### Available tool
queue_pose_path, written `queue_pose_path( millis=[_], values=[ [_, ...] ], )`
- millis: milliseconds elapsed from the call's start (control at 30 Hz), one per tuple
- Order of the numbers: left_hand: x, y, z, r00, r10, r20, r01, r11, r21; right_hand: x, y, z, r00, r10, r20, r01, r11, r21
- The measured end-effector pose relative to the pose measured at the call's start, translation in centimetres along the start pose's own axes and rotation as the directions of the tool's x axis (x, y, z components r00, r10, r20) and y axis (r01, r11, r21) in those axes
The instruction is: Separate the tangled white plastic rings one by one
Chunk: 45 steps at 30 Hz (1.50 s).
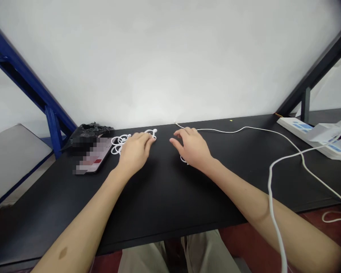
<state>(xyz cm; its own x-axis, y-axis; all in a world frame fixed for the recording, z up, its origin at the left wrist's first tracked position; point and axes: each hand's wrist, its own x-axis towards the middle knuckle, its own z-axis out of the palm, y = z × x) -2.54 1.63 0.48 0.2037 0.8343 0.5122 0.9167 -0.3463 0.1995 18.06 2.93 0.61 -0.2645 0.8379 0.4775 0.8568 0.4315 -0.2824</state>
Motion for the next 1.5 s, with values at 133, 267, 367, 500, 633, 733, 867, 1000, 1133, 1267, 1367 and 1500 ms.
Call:
queue_pose_path(
  millis=[133,267,367,500,633,733,867,1000,1133,1267,1367,1500],
  values=[
    [0.2,-1.9,-0.5,0.980,-0.174,-0.097,0.191,0.962,0.196,0.3,1.1,-0.1,0.984,0.148,0.102,-0.115,0.955,-0.275],
    [0.1,-3.2,-0.5,0.952,-0.305,-0.026,0.297,0.897,0.326,0.2,1.2,-0.2,0.952,0.188,0.243,-0.111,0.948,-0.300],
    [-0.1,-3.5,-0.2,0.940,-0.338,0.038,0.303,0.881,0.362,0.0,1.0,-0.2,0.949,0.140,0.281,-0.064,0.963,-0.263],
    [-0.4,-3.5,0.1,0.950,-0.310,0.026,0.283,0.897,0.340,0.1,1.2,0.2,0.954,0.068,0.293,-0.019,0.985,-0.169],
    [-0.4,-2.9,0.2,0.976,-0.217,-0.024,0.216,0.945,0.244,0.2,1.7,0.7,0.964,-0.010,0.265,0.032,0.996,-0.079],
    [-0.3,-1.8,0.4,0.994,-0.103,-0.025,0.106,0.983,0.148,0.4,1.8,1.1,0.975,-0.023,0.221,0.037,0.998,-0.059],
    [-0.4,0.3,1.2,0.997,0.066,0.029,-0.065,0.997,-0.040,0.7,1.8,1.2,0.991,-0.021,0.130,0.022,1.000,-0.010],
    [-0.7,2.0,1.7,0.977,0.178,0.114,-0.151,0.965,-0.214,0.9,1.6,1.2,0.999,-0.036,-0.024,0.039,0.992,0.122],
    [-0.9,2.7,1.9,0.967,0.203,0.156,-0.153,0.946,-0.284,1.1,1.4,1.3,0.987,-0.050,-0.153,0.090,0.960,0.264],
    [-1.0,3.5,2.1,0.973,0.190,0.132,-0.138,0.935,-0.327,1.0,0.9,1.1,0.975,0.020,-0.222,0.072,0.914,0.399],
    [-1.0,4.5,2.5,0.979,0.172,0.111,-0.116,0.912,-0.393,0.8,0.2,0.8,0.971,0.049,-0.234,0.071,0.876,0.477],
    [-1.0,5.5,3.1,0.980,0.156,0.126,-0.080,0.881,-0.467,0.3,-0.8,0.7,0.978,0.029,-0.208,0.087,0.847,0.524]
  ],
)
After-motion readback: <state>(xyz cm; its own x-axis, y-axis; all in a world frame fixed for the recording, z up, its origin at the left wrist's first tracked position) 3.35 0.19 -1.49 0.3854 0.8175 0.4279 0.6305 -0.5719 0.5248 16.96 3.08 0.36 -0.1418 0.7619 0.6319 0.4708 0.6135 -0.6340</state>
